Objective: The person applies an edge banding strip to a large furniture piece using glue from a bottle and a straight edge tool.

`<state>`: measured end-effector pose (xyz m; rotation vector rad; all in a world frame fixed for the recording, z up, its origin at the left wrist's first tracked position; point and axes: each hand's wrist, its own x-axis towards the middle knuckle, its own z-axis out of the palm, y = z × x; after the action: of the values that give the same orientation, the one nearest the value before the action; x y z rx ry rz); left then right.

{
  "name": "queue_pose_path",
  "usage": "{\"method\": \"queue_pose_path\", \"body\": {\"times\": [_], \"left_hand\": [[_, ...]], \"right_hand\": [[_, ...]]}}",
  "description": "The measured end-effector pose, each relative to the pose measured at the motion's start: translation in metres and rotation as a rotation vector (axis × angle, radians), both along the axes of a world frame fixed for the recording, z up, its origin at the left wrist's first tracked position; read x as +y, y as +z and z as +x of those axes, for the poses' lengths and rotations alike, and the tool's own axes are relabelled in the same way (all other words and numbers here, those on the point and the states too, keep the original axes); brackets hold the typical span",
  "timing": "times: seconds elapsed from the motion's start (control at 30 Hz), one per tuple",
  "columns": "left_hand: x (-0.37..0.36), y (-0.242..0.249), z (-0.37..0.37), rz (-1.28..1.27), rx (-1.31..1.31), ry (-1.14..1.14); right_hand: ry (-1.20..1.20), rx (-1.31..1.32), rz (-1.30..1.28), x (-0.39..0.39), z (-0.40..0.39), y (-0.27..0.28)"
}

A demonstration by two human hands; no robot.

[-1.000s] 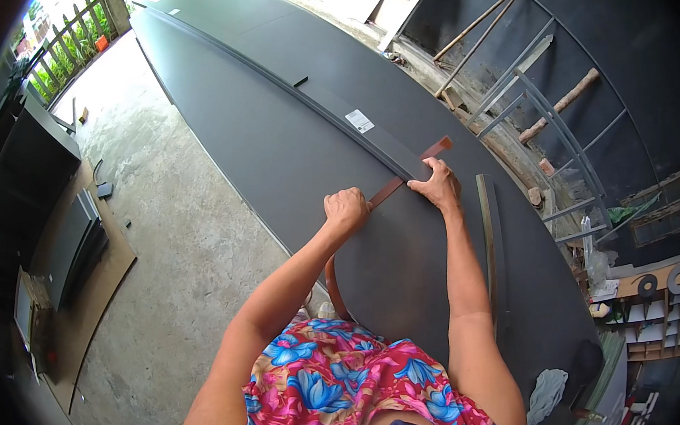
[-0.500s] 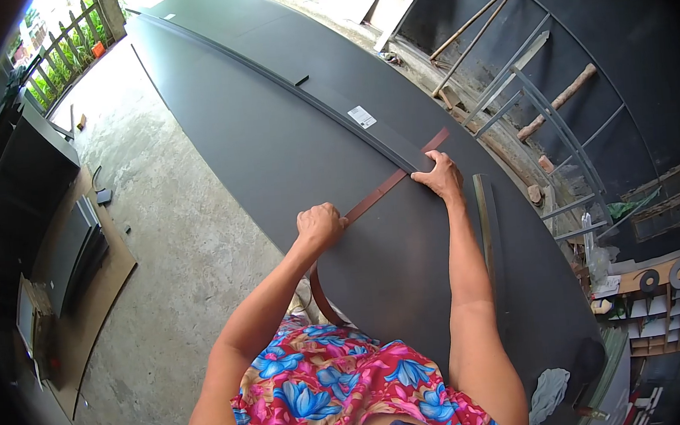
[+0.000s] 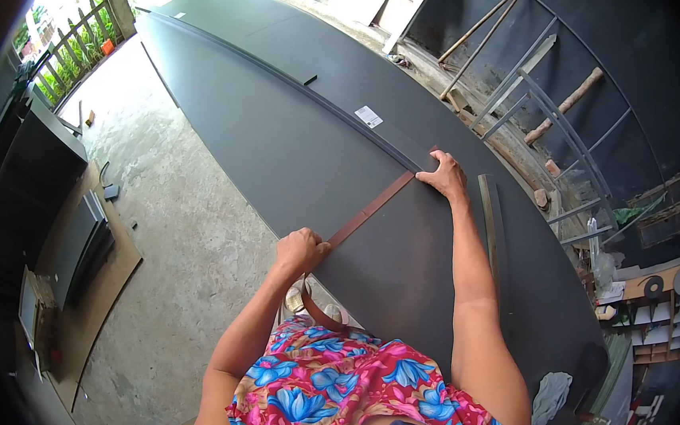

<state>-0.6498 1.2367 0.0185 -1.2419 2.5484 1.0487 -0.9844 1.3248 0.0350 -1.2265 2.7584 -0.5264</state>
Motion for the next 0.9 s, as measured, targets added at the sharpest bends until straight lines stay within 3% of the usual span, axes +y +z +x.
{"method": "queue_pose_path", "body": {"times": [0.47, 0.57, 0.77, 0.9], "left_hand": [[0.019, -0.001, 0.002, 0.041, 0.062, 0.093], [0.020, 0.001, 0.002, 0.006, 0.062, 0.107], [0.026, -0.001, 0.004, -0.063, 0.088, 0.156], [0.032, -0.003, 0.007, -0.092, 0.107, 0.170]], "right_hand": [[-0.009, 0.072, 0.050, 0.003, 0.004, -0.007], [0.008, 0.205, -0.042, 0.010, 0.009, -0.016], [0.178, 0.280, -0.251, 0.027, 0.051, -0.013], [0.371, 0.124, -0.317, 0.045, 0.100, -0.003]]}}
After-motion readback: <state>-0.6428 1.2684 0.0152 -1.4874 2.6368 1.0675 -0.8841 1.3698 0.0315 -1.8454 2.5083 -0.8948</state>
